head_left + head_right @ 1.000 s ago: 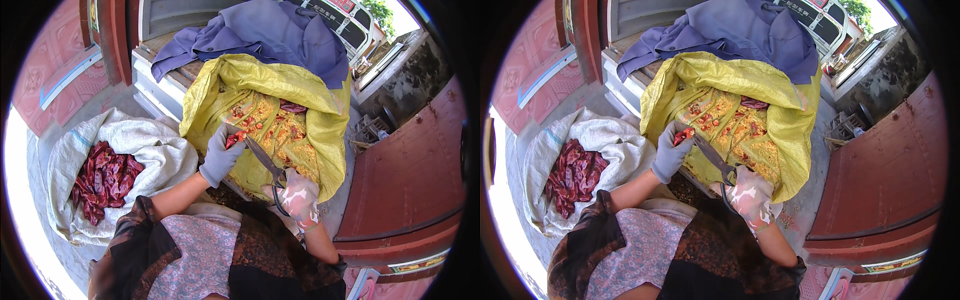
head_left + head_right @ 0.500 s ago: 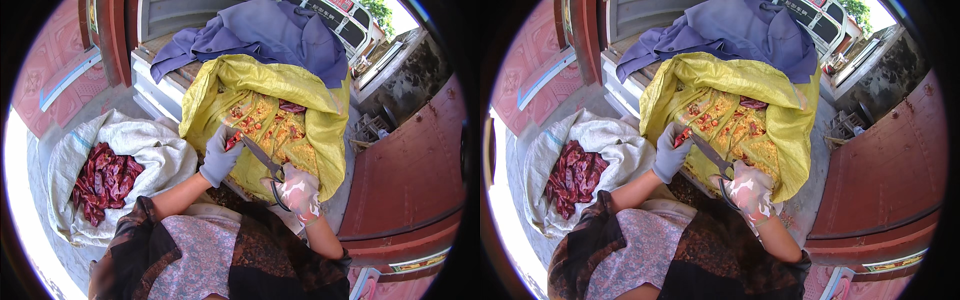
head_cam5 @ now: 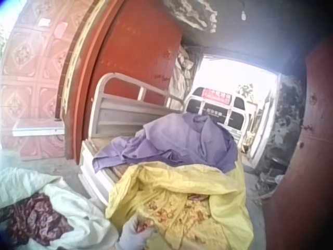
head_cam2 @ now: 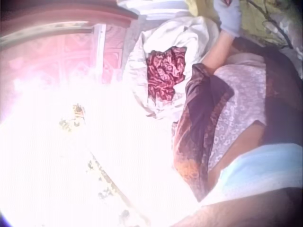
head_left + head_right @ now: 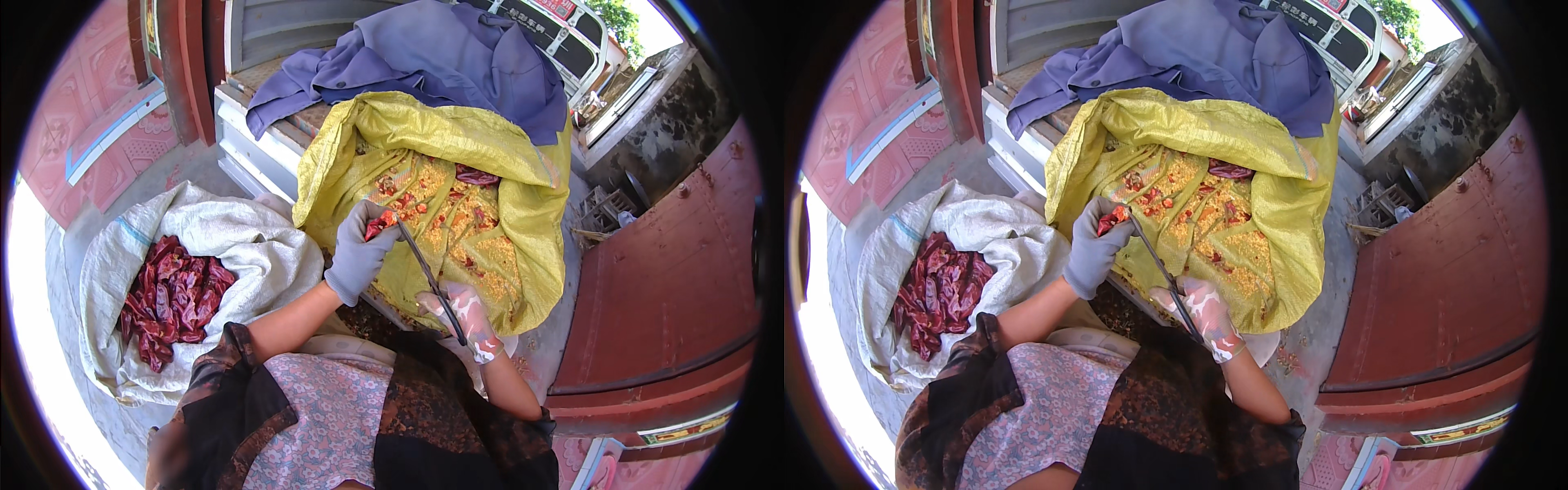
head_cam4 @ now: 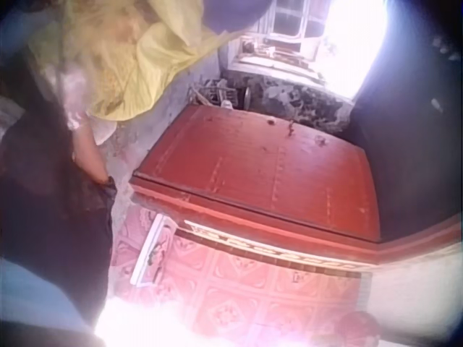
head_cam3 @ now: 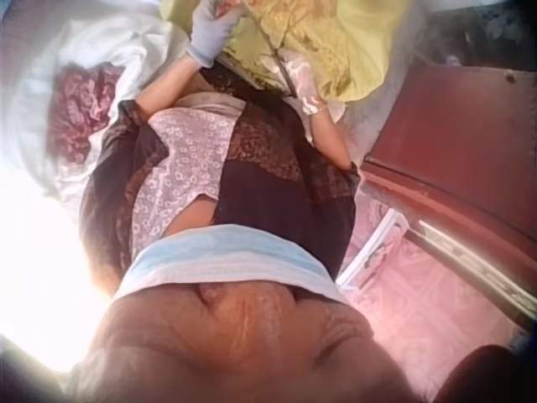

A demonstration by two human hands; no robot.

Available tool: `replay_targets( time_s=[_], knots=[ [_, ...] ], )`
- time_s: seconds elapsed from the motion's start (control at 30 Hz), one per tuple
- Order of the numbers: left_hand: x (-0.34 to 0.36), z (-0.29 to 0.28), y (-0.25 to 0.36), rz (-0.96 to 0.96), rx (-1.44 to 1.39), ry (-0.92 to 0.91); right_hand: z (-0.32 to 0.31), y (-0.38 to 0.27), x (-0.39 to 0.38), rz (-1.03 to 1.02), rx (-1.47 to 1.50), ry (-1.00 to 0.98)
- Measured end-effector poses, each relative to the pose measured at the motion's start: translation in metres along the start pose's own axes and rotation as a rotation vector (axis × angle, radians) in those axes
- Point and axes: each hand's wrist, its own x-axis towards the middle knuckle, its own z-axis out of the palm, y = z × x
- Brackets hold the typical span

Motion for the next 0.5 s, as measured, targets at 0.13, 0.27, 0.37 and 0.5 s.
replay_targets(
  time_s=[0.13, 0.27, 0.37, 0.5],
  knots=[
    [0.003, -0.008, 0.006, -0.129, -0.121, -0.116, -0.001, 0.004, 0.001, 0.139, 0.448, -0.207],
    [0.004, -0.012, 0.007, -0.159, -0.226, -0.215, 0.01, 0.035, 0.002, 0.026, 1.038, -0.449],
    [0.006, -0.017, -0.001, -0.122, -0.325, -0.294, 0.008, 0.013, -0.001, 0.024, 1.067, -0.536],
    [-0.006, -0.011, 0.001, -0.314, -0.419, -0.314, 0.004, 0.008, 0.003, -0.1, 0.936, -0.356]
  ],
)
